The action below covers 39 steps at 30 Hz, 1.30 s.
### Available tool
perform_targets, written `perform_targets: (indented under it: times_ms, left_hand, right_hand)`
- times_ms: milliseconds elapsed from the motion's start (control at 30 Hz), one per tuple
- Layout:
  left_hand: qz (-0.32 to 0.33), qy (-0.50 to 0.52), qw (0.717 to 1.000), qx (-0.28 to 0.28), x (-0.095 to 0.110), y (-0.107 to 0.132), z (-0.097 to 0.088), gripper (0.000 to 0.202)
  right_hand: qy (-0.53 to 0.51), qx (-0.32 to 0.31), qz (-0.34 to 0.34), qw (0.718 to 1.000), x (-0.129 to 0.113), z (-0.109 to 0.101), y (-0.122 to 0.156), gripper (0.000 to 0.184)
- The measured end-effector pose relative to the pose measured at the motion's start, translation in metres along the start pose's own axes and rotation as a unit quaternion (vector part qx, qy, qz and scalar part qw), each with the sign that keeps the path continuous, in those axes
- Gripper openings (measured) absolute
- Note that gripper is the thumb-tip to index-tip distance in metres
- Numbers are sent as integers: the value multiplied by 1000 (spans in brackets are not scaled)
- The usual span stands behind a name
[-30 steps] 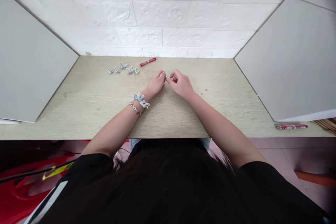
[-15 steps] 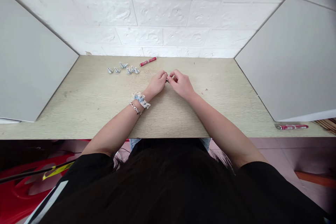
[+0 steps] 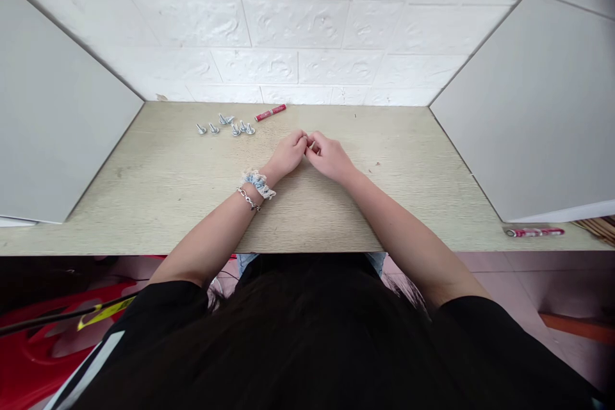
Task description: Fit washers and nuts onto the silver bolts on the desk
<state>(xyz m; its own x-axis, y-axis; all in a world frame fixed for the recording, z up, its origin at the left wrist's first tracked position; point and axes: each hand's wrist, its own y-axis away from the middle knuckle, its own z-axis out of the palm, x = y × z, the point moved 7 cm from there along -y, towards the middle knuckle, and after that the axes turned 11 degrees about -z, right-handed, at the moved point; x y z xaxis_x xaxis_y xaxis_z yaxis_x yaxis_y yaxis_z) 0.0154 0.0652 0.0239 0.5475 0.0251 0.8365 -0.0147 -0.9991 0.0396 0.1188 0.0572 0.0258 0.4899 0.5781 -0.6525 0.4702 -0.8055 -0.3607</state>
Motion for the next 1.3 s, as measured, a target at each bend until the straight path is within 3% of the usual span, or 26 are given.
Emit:
perform_targets:
  times_ms: [767,1300]
  left_hand:
    - [18,-95,995,-21,2,3,5,19]
    - [25,-86,995,-35,3,5,7,18]
  right_hand:
    - [29,-39,2,999,-1,3,0,5]
    - [40,-40,1,998,0,3,0,5]
